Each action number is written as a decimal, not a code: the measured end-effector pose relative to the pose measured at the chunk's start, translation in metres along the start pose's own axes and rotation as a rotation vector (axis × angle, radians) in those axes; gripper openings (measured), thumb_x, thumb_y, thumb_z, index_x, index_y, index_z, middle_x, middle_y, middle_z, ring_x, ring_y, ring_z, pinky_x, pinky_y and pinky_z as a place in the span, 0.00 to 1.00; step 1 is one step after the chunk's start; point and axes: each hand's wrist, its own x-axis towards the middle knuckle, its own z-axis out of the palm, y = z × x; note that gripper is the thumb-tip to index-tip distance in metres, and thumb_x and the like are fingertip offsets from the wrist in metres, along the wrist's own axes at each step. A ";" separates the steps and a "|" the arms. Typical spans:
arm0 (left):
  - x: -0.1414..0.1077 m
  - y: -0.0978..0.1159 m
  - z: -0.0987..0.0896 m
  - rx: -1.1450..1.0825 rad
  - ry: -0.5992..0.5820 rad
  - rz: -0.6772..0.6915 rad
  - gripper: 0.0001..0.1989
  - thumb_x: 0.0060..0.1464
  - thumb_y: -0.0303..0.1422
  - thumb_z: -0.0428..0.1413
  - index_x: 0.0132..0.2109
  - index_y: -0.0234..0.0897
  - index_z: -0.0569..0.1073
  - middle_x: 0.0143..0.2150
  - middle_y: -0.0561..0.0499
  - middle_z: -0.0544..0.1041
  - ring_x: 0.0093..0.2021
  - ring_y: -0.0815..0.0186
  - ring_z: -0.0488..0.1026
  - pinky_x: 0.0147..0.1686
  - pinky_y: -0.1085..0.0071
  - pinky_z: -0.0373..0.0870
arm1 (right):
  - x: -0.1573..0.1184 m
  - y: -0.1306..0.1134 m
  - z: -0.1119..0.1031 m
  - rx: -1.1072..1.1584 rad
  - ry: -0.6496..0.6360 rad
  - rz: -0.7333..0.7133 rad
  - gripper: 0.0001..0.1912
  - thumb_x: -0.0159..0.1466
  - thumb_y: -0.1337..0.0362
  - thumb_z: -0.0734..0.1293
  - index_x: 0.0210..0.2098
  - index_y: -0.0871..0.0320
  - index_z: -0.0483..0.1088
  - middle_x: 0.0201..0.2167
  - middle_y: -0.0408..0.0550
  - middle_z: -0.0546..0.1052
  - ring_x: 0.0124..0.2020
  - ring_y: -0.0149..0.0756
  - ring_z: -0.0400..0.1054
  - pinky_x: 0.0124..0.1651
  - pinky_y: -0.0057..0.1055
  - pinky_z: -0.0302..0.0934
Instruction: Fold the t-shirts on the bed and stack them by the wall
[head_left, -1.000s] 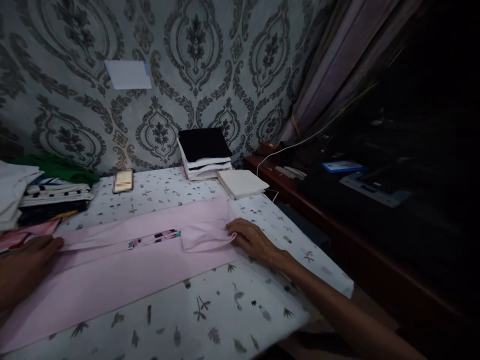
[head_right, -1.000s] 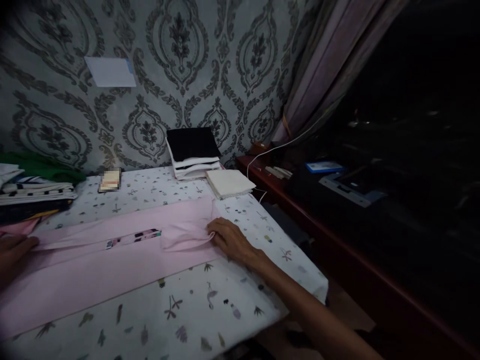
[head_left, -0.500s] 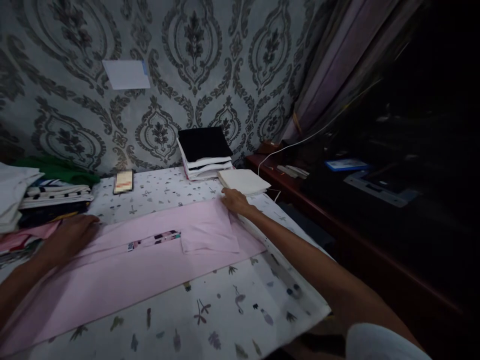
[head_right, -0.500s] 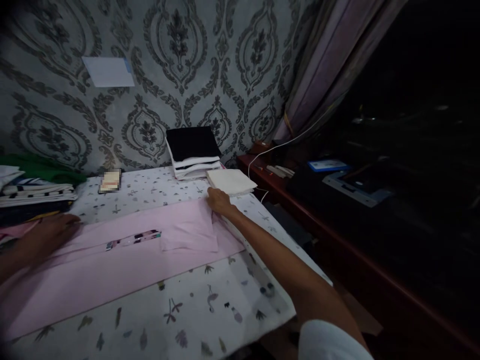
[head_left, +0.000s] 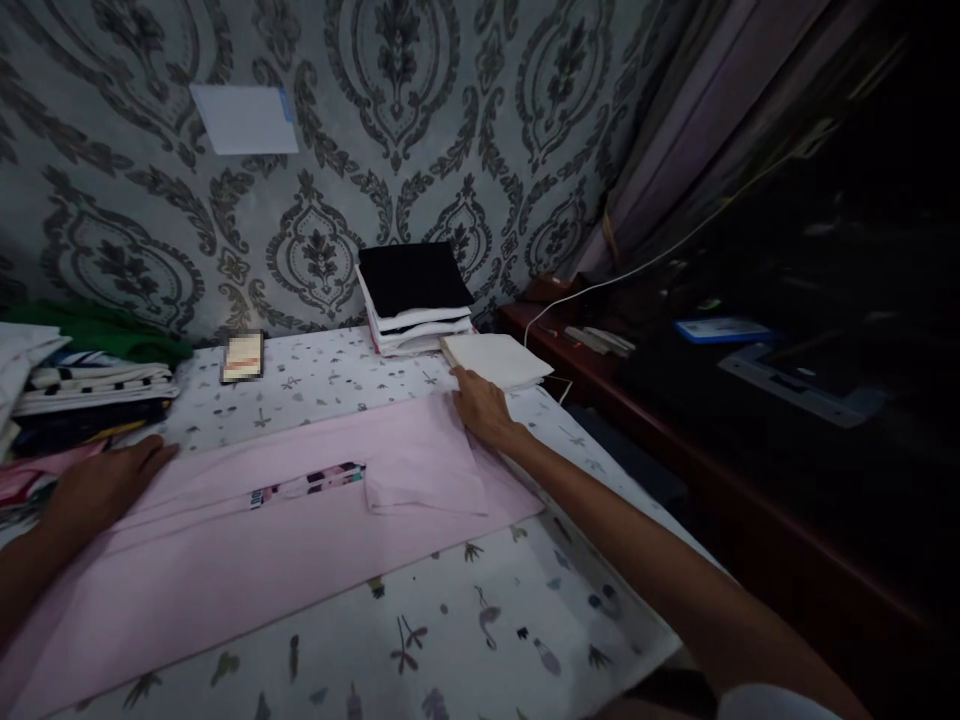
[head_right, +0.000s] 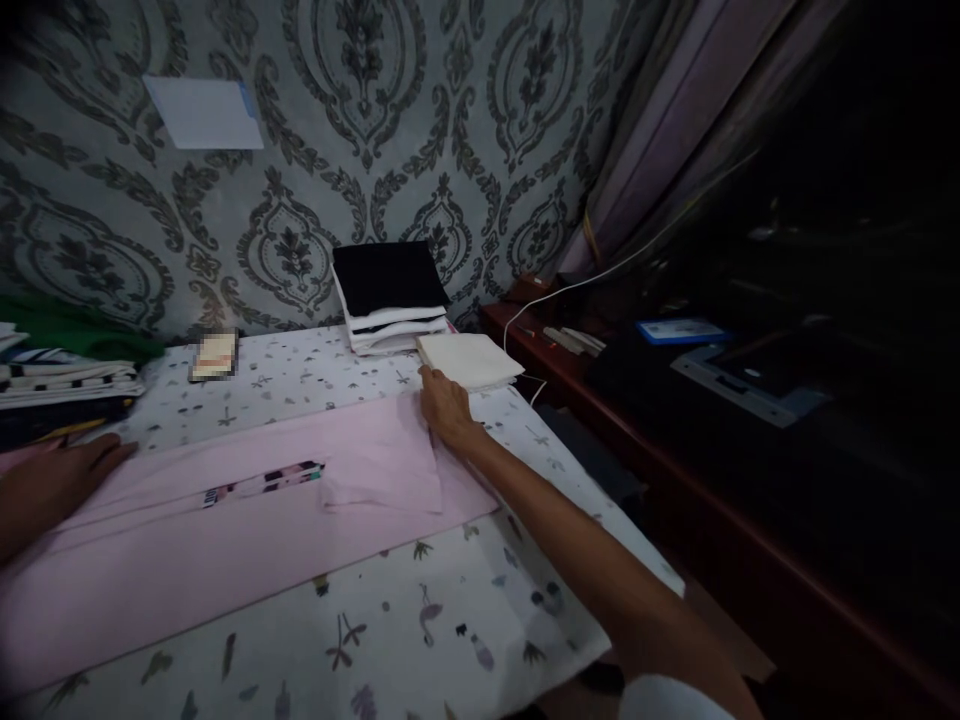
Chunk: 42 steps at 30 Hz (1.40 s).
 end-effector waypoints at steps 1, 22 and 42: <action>0.000 0.000 0.000 0.003 -0.004 0.003 0.29 0.64 0.44 0.33 0.54 0.38 0.73 0.48 0.41 0.81 0.45 0.53 0.78 0.36 0.68 0.65 | -0.008 -0.003 0.002 0.059 0.051 -0.085 0.21 0.69 0.68 0.56 0.61 0.58 0.62 0.55 0.59 0.73 0.51 0.46 0.70 0.51 0.41 0.63; -0.037 0.220 -0.059 -0.496 0.238 0.839 0.30 0.67 0.50 0.36 0.68 0.41 0.59 0.70 0.45 0.62 0.68 0.54 0.60 0.65 0.55 0.59 | -0.020 0.088 0.025 1.282 0.326 0.440 0.09 0.60 0.69 0.58 0.38 0.58 0.68 0.30 0.45 0.77 0.28 0.30 0.72 0.30 0.25 0.64; 0.038 0.368 -0.087 -0.654 0.228 0.629 0.12 0.58 0.30 0.50 0.47 0.33 0.74 0.43 0.43 0.77 0.44 0.58 0.73 0.45 0.64 0.69 | -0.033 0.080 0.016 0.773 0.194 0.128 0.11 0.64 0.70 0.61 0.41 0.58 0.74 0.30 0.43 0.76 0.32 0.32 0.70 0.40 0.29 0.63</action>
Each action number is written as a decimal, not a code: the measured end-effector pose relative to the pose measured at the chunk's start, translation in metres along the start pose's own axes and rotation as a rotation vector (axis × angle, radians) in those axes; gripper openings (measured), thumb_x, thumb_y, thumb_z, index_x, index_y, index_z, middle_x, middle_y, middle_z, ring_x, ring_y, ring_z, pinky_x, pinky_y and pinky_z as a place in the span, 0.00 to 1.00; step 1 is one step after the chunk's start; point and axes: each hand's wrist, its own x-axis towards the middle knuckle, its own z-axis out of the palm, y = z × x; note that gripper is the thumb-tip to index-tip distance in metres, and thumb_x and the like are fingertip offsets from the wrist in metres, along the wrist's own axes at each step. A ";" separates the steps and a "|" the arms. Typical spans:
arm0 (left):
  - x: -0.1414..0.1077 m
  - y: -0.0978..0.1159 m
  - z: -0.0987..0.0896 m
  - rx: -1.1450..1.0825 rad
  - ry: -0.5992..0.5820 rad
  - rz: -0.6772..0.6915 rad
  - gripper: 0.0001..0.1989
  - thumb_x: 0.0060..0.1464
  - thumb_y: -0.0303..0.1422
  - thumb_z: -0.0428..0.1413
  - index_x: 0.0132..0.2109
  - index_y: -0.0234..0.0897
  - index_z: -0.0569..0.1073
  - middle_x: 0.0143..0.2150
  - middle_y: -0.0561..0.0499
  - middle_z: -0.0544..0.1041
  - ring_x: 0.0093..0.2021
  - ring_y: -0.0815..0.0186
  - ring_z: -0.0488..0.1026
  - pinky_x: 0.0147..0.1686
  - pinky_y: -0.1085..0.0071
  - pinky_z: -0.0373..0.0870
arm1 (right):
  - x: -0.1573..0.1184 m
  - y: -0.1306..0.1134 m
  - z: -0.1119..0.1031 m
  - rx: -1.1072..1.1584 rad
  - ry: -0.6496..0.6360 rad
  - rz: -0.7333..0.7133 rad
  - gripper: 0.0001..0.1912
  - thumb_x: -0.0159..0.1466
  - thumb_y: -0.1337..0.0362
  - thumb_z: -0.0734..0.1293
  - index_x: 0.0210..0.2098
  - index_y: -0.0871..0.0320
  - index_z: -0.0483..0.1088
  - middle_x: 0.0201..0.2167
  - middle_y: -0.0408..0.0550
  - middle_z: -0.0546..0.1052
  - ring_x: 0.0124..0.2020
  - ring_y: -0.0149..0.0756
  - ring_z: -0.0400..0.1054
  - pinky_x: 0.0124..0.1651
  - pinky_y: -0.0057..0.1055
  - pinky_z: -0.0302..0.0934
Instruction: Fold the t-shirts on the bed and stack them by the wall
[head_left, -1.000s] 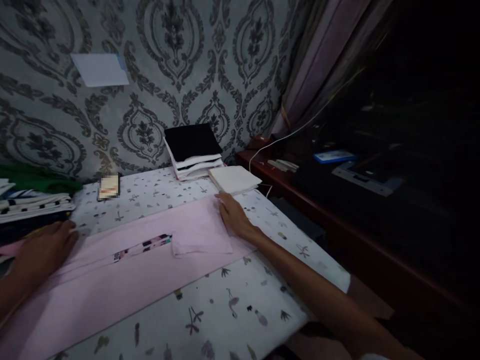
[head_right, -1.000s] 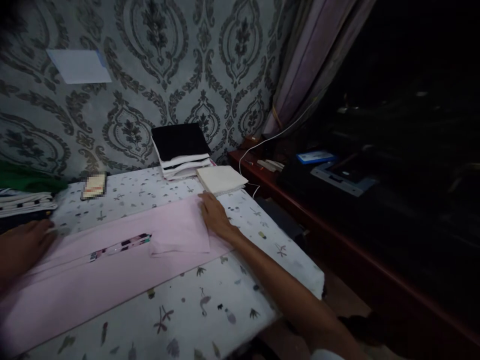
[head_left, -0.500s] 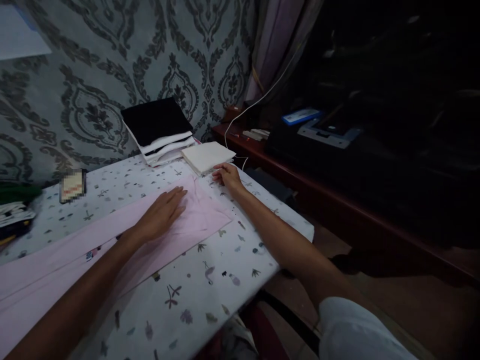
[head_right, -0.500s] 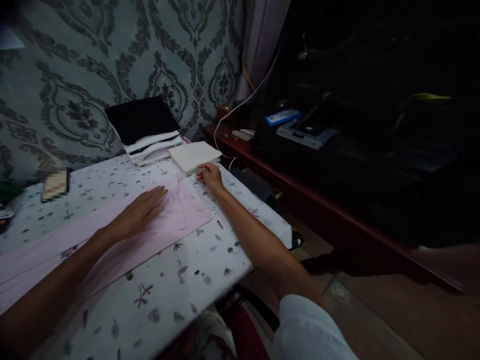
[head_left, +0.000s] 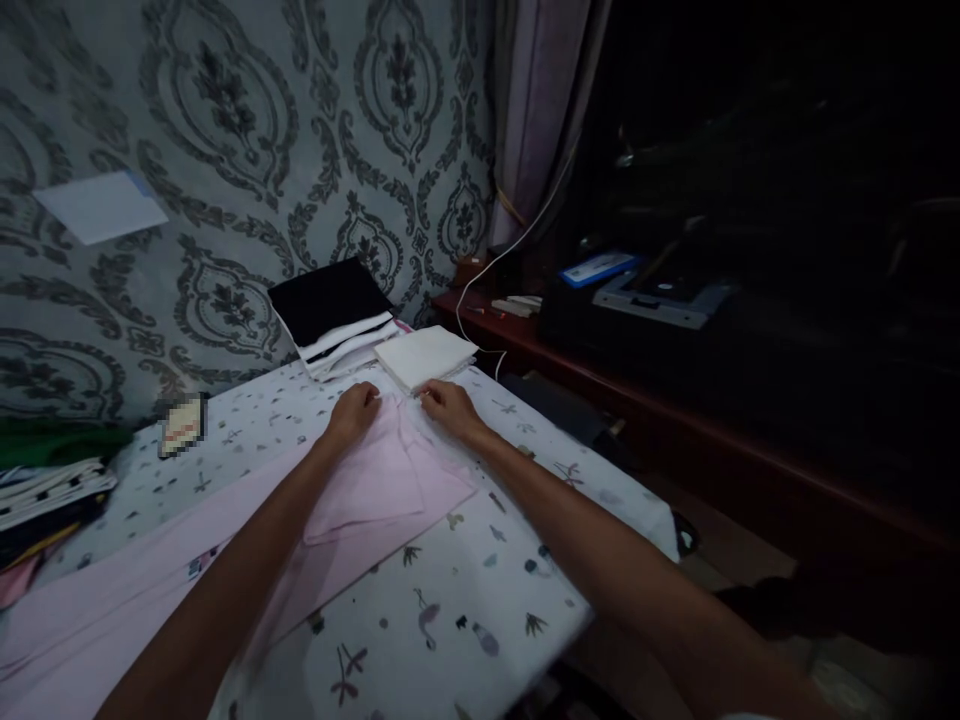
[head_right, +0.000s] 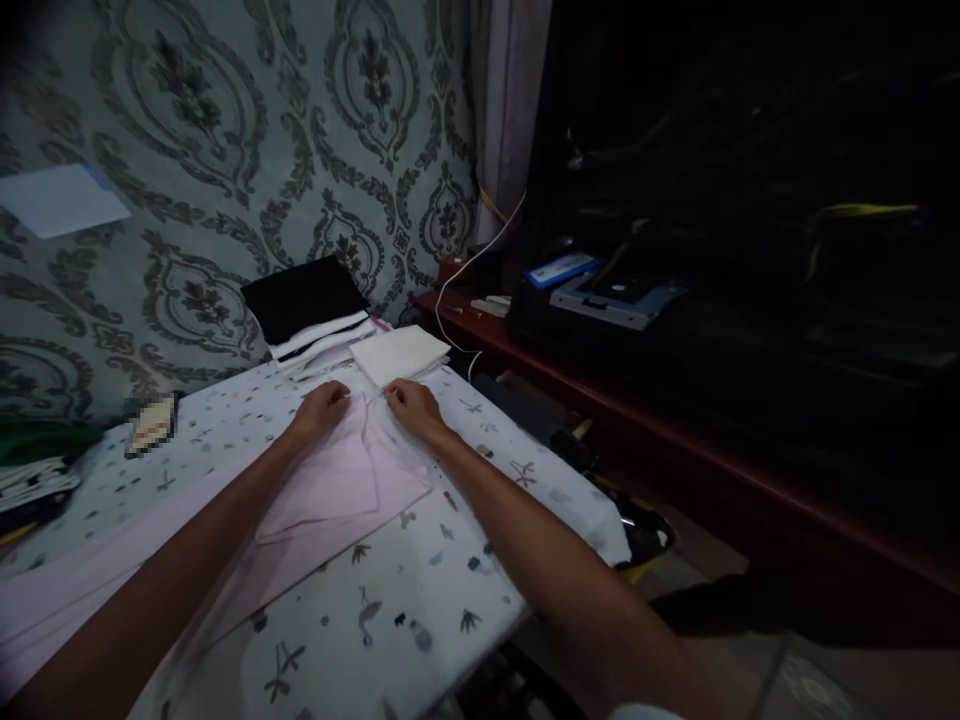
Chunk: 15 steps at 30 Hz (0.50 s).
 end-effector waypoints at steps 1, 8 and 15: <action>0.006 0.000 0.002 -0.001 -0.007 -0.006 0.11 0.58 0.30 0.50 0.44 0.34 0.74 0.41 0.44 0.78 0.42 0.59 0.73 0.43 0.65 0.68 | -0.003 -0.002 0.000 -0.130 -0.037 -0.058 0.12 0.65 0.68 0.61 0.43 0.57 0.75 0.35 0.45 0.77 0.36 0.34 0.70 0.43 0.30 0.63; 0.018 0.004 0.011 0.010 -0.037 -0.057 0.06 0.56 0.30 0.52 0.34 0.37 0.73 0.35 0.48 0.78 0.37 0.62 0.72 0.36 0.68 0.63 | -0.012 -0.014 0.004 -0.571 -0.162 -0.307 0.17 0.70 0.66 0.57 0.54 0.54 0.71 0.47 0.53 0.70 0.49 0.42 0.63 0.50 0.35 0.57; 0.019 0.004 0.016 0.000 0.007 -0.101 0.06 0.58 0.30 0.50 0.34 0.38 0.70 0.34 0.49 0.77 0.37 0.63 0.72 0.35 0.69 0.64 | -0.009 -0.019 0.009 -0.680 -0.181 -0.286 0.20 0.71 0.69 0.53 0.55 0.52 0.70 0.47 0.54 0.69 0.48 0.44 0.61 0.48 0.38 0.57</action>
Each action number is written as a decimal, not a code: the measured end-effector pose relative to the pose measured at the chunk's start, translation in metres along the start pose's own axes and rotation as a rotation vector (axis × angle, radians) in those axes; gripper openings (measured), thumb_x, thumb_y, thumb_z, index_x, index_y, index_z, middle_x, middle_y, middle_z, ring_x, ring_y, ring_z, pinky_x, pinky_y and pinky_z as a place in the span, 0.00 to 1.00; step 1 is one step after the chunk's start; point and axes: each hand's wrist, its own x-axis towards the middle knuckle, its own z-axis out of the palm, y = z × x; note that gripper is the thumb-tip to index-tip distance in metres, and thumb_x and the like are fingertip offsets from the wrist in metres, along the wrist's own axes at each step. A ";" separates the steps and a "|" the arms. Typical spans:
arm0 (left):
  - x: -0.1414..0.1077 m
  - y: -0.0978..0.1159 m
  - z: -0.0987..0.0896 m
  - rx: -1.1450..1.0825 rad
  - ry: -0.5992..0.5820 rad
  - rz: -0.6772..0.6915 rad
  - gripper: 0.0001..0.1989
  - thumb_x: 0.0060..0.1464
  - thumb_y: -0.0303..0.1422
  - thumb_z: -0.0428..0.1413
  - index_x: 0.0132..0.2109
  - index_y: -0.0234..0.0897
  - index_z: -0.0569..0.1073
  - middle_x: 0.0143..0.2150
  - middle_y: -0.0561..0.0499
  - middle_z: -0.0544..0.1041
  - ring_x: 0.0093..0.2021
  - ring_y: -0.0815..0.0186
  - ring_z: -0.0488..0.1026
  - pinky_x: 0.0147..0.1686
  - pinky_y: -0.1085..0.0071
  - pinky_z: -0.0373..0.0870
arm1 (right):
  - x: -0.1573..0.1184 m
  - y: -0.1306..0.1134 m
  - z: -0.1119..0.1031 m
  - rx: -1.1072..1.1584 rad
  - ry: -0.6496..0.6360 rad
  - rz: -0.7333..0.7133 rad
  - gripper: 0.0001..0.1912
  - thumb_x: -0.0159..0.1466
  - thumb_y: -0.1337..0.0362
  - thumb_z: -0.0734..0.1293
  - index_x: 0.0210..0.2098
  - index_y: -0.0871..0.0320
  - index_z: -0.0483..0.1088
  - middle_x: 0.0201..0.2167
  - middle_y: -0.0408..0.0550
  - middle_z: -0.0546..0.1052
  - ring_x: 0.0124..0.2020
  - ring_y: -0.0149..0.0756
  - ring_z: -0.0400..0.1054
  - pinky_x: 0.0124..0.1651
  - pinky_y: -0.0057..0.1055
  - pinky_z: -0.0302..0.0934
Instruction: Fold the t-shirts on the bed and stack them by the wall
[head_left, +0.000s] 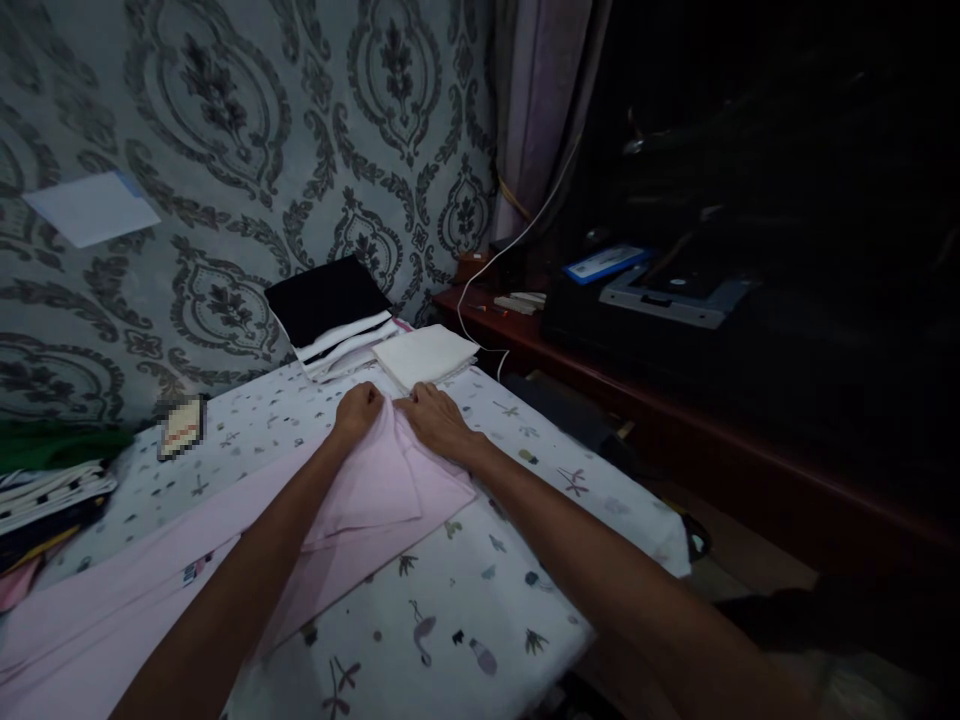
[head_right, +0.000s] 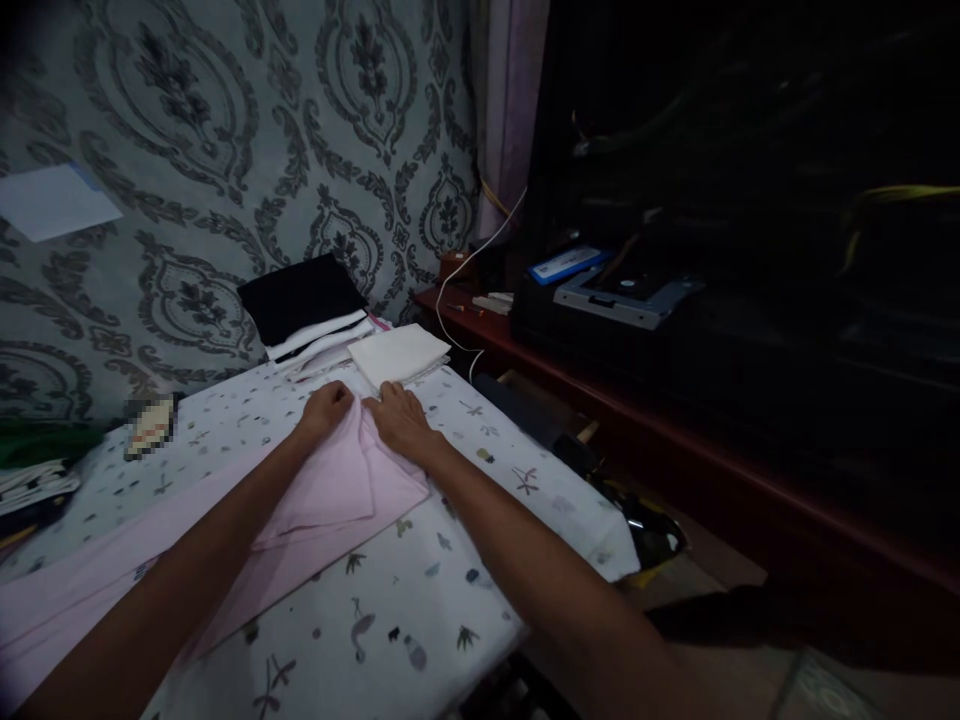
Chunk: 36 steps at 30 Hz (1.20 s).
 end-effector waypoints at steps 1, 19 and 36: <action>-0.001 0.001 0.000 -0.005 0.006 0.013 0.06 0.58 0.30 0.50 0.34 0.38 0.70 0.35 0.49 0.77 0.37 0.63 0.72 0.36 0.69 0.64 | 0.001 -0.001 0.000 -0.003 -0.006 0.006 0.20 0.71 0.68 0.53 0.55 0.52 0.70 0.47 0.55 0.69 0.49 0.45 0.61 0.49 0.38 0.57; -0.159 -0.018 -0.044 -0.020 -0.220 0.317 0.30 0.69 0.49 0.36 0.72 0.43 0.52 0.74 0.47 0.52 0.74 0.62 0.45 0.72 0.58 0.43 | 0.009 -0.005 -0.012 0.056 -0.089 0.141 0.24 0.71 0.66 0.52 0.64 0.54 0.63 0.50 0.57 0.71 0.50 0.48 0.67 0.47 0.39 0.62; -0.244 -0.093 -0.087 0.046 -0.177 0.160 0.29 0.69 0.48 0.37 0.70 0.42 0.55 0.74 0.45 0.53 0.74 0.59 0.47 0.71 0.54 0.46 | -0.041 -0.019 -0.011 0.196 0.220 -0.144 0.23 0.71 0.52 0.53 0.54 0.54 0.71 0.52 0.56 0.75 0.54 0.49 0.70 0.56 0.48 0.65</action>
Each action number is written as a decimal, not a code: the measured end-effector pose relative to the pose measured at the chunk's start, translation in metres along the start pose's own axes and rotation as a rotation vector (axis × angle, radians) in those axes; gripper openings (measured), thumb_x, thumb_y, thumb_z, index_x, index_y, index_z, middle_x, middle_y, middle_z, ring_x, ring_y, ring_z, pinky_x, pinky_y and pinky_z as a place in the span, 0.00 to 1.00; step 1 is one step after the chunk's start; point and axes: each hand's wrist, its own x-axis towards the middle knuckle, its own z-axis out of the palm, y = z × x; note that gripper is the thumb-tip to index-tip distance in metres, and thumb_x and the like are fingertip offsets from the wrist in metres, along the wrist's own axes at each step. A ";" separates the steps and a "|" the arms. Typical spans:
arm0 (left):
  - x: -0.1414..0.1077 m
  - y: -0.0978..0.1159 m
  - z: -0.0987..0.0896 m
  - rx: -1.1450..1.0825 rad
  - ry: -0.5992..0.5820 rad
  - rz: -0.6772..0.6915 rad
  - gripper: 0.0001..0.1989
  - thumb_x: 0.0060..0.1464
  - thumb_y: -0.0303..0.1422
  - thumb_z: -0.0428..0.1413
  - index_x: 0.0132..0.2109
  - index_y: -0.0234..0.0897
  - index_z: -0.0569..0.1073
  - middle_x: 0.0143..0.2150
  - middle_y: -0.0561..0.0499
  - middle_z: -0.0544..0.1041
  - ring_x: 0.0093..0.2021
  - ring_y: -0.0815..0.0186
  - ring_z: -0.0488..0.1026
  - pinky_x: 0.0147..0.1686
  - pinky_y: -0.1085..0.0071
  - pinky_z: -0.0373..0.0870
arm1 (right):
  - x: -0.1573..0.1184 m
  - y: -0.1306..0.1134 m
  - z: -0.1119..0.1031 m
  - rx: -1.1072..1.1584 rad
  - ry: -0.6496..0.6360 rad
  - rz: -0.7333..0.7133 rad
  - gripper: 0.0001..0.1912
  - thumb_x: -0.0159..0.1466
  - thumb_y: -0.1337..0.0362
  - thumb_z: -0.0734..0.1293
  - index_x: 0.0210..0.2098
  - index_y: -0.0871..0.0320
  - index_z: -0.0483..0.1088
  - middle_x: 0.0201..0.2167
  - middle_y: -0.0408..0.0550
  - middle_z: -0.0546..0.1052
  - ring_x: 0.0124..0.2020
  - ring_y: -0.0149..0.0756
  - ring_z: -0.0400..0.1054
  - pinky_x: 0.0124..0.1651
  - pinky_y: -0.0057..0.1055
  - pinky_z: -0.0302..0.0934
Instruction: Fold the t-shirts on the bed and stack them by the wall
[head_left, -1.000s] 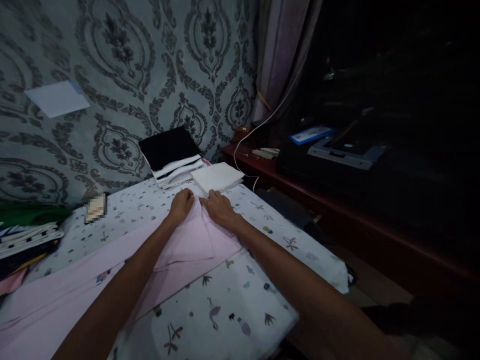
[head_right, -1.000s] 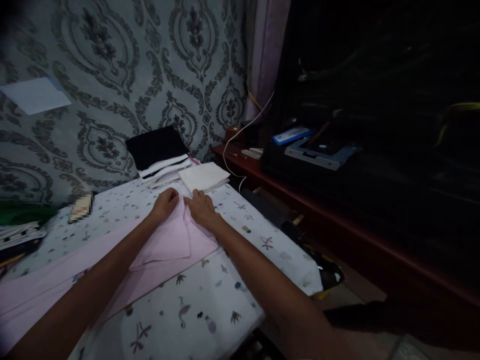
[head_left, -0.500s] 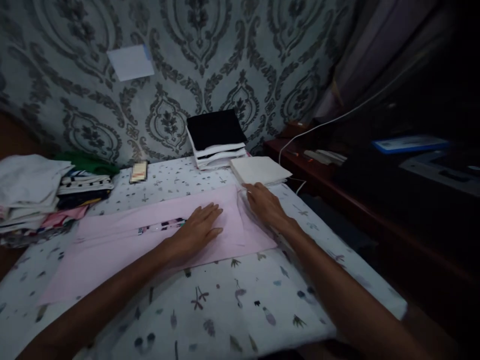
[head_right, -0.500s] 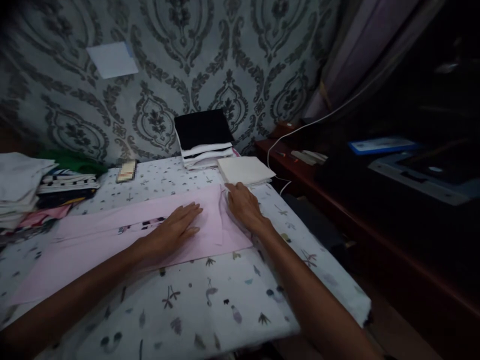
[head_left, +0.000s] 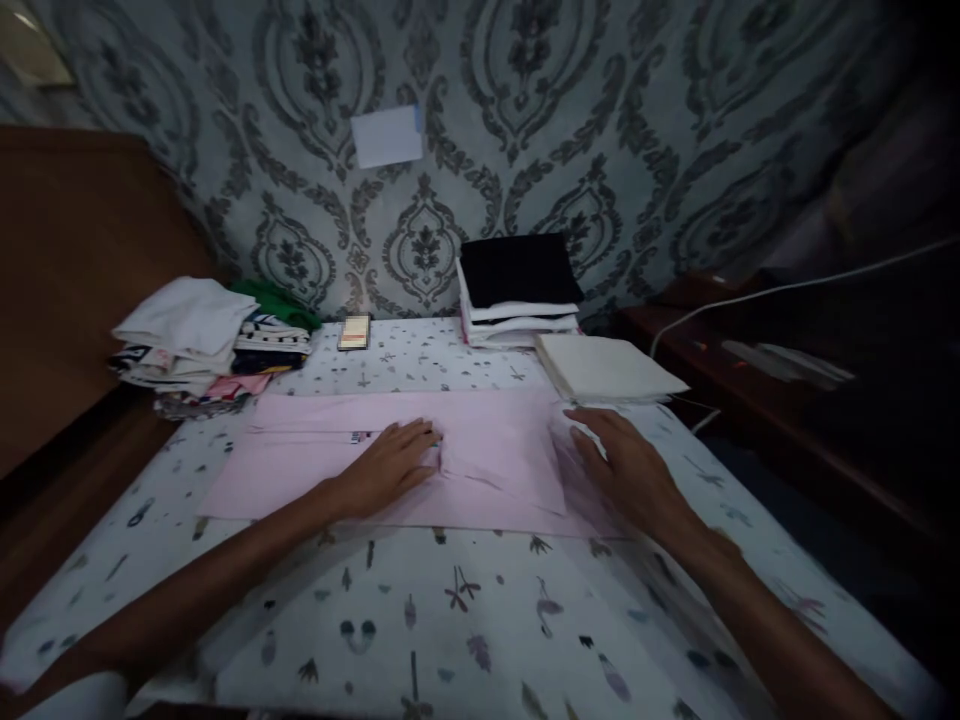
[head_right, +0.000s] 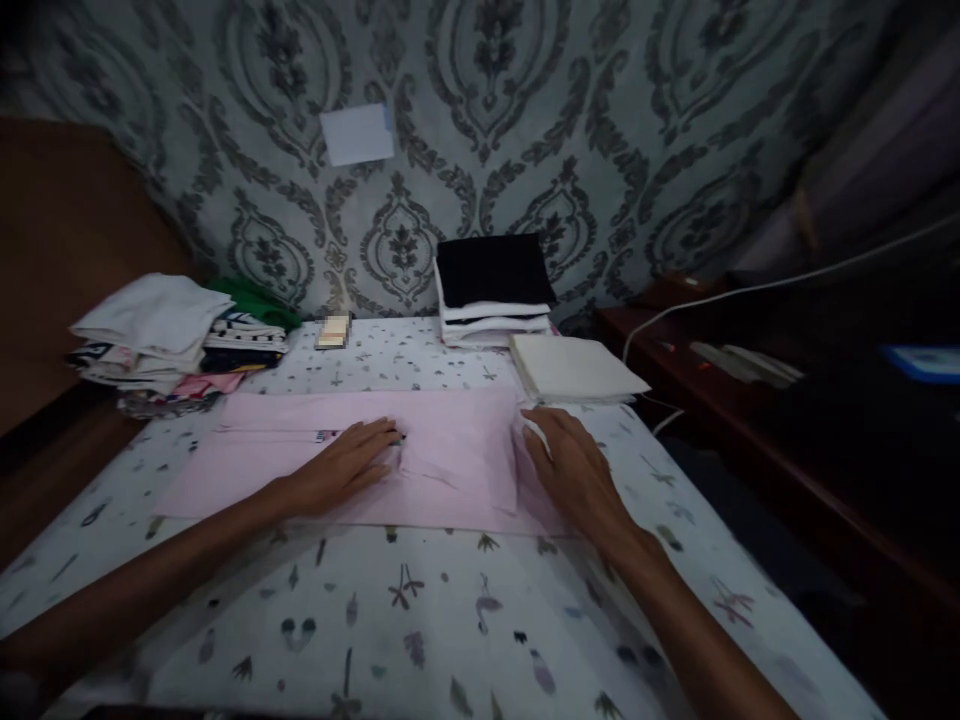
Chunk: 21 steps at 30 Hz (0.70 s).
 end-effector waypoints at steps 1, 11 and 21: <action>0.000 -0.003 -0.005 -0.006 0.013 -0.026 0.28 0.69 0.48 0.37 0.70 0.41 0.57 0.73 0.44 0.55 0.73 0.58 0.50 0.70 0.54 0.49 | 0.012 -0.007 0.011 0.005 -0.033 -0.011 0.23 0.71 0.52 0.53 0.54 0.55 0.71 0.55 0.57 0.75 0.56 0.50 0.68 0.57 0.49 0.64; -0.026 -0.013 -0.006 0.069 0.058 0.086 0.23 0.70 0.41 0.38 0.63 0.37 0.66 0.65 0.42 0.69 0.65 0.60 0.65 0.65 0.63 0.62 | 0.057 -0.115 0.082 0.015 -0.328 -0.386 0.19 0.67 0.61 0.62 0.56 0.59 0.69 0.62 0.59 0.67 0.63 0.49 0.60 0.61 0.44 0.59; -0.005 -0.026 0.004 0.082 -0.076 -0.019 0.32 0.69 0.46 0.39 0.70 0.29 0.53 0.73 0.35 0.53 0.73 0.54 0.50 0.69 0.56 0.49 | 0.065 -0.134 0.111 0.030 -0.254 -0.348 0.11 0.67 0.71 0.57 0.36 0.58 0.71 0.37 0.53 0.75 0.41 0.43 0.68 0.44 0.35 0.62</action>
